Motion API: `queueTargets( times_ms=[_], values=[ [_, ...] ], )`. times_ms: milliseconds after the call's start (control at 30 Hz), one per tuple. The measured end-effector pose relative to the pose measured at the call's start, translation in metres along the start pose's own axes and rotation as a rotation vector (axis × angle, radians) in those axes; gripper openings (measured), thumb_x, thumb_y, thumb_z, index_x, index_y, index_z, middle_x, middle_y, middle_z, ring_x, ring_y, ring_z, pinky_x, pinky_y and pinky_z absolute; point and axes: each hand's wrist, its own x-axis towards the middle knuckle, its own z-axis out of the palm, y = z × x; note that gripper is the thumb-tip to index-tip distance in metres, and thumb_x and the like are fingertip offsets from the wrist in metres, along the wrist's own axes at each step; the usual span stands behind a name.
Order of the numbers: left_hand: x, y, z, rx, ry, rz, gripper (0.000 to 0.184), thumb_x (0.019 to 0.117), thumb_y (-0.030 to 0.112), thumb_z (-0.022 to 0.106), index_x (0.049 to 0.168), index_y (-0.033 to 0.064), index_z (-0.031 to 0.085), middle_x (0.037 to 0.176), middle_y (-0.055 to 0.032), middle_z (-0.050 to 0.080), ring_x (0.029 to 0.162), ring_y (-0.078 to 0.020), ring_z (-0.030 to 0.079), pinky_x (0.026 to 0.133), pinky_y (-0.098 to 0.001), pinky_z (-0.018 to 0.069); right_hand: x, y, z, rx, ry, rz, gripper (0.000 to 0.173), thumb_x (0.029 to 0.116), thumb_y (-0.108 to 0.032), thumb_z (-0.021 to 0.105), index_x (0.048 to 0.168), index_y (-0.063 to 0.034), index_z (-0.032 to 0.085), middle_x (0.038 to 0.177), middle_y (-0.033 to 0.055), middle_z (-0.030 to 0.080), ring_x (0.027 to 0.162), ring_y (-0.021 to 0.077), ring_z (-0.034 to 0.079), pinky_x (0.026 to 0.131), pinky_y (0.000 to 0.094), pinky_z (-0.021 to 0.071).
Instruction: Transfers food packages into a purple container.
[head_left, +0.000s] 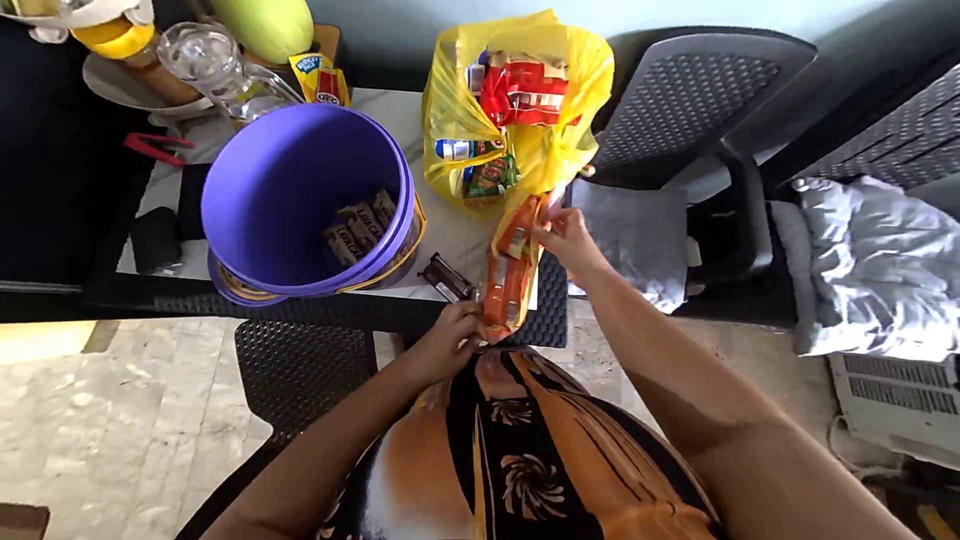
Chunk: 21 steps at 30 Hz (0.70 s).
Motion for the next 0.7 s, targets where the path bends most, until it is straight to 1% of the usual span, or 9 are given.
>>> queueTargets(
  times_ms=[67,167,233,333,400,433,533,633,700],
  values=[
    [0.002,0.006,-0.007,-0.027,0.03,-0.045,0.021,0.0981,0.015,0.058,0.105,-0.0024,0.068,0.134,-0.0226,0.058,0.127,-0.0293,0.056,0.108,-0.0423,0.0464,-0.003,-0.001,0.007,-0.103,0.01,-0.021,0.072,0.0876,-0.015,0.081,0.142,0.004,0.039,0.144,0.0239,0.052,0.134,0.0309,0.053,0.11,0.0475,0.047],
    [0.022,0.022,-0.024,0.02,0.039,-0.224,0.032,0.1059,0.024,0.052,0.124,0.0017,0.066,0.131,-0.0198,0.059,0.104,-0.0232,0.066,0.091,-0.0393,0.0559,-0.008,-0.002,-0.001,-0.13,0.072,-0.026,0.082,0.0875,-0.015,0.081,0.151,-0.0007,0.031,0.156,0.0225,0.042,0.142,0.0323,0.047,0.112,0.0484,0.0459],
    [0.037,0.032,-0.032,0.109,-0.039,-0.336,0.04,0.1071,0.035,0.05,0.132,0.0073,0.065,0.132,-0.0177,0.06,0.108,-0.0275,0.065,0.095,-0.0467,0.0542,-0.025,-0.011,-0.008,-0.271,0.154,-0.115,0.086,0.0886,-0.024,0.081,0.156,-0.0028,0.031,0.161,0.0245,0.034,0.144,0.0387,0.042,0.112,0.0543,0.0432],
    [0.055,0.054,-0.036,0.27,-0.099,-0.52,0.063,0.0992,0.056,0.057,0.136,0.0052,0.061,0.136,-0.0191,0.058,0.116,-0.0344,0.063,0.1,-0.0567,0.0503,-0.061,-0.029,-0.004,-0.54,0.164,-0.536,0.044,0.0881,-0.018,0.078,0.122,0.0055,0.063,0.134,0.0282,0.057,0.126,0.0428,0.055,0.102,0.0571,0.0489],
    [0.065,0.062,-0.034,0.338,-0.139,-0.644,0.081,0.09,0.067,0.064,0.138,0.002,0.057,0.138,-0.0193,0.058,0.12,-0.0354,0.062,0.101,-0.0586,0.049,-0.077,-0.038,0.008,-0.681,-0.037,-0.647,0.016,0.0904,-0.017,0.073,0.098,-0.0027,0.074,0.105,0.0151,0.071,0.103,0.0314,0.068,0.094,0.0533,0.055],
    [0.069,0.063,-0.032,0.364,-0.153,-0.679,0.086,0.0868,0.069,0.067,0.137,0.0003,0.056,0.136,-0.0198,0.059,0.119,-0.0354,0.062,0.1,-0.0586,0.0494,-0.081,-0.043,0.016,-0.786,-0.157,-0.557,0.02,0.0941,-0.022,0.071,0.098,-0.0032,0.075,0.101,0.0136,0.073,0.099,0.0301,0.07,0.092,0.0535,0.0553],
    [0.079,0.059,-0.028,0.396,-0.175,-0.736,0.09,0.0857,0.067,0.069,0.14,-0.0022,0.049,0.129,-0.0215,0.063,0.119,-0.036,0.063,0.1,-0.0578,0.0497,-0.076,-0.055,0.032,-1.125,-0.415,-0.071,0.053,0.1032,-0.047,0.058,0.133,-0.0036,0.06,0.129,0.0189,0.065,0.125,0.0378,0.06,0.103,0.0584,0.0461],
    [0.085,0.051,-0.029,0.384,-0.168,-0.771,0.088,0.0864,0.057,0.073,0.144,-0.0026,0.045,0.129,-0.0231,0.062,0.12,-0.0375,0.062,0.101,-0.0587,0.0495,-0.076,-0.053,0.032,-1.203,-0.427,0.037,0.057,0.1021,-0.053,0.056,0.129,-0.0039,0.064,0.129,0.0192,0.063,0.125,0.0394,0.058,0.098,0.0592,0.048],
    [0.087,0.044,-0.027,0.41,-0.192,-0.779,0.089,0.0863,0.053,0.075,0.147,-0.003,0.043,0.141,-0.025,0.053,0.125,-0.0389,0.059,0.103,-0.0576,0.0486,-0.077,-0.044,0.028,-1.148,-0.439,0.071,0.057,0.1027,-0.055,0.054,0.127,-0.0049,0.065,0.13,0.0187,0.062,0.121,0.0392,0.061,0.095,0.0598,0.051]
  ],
)
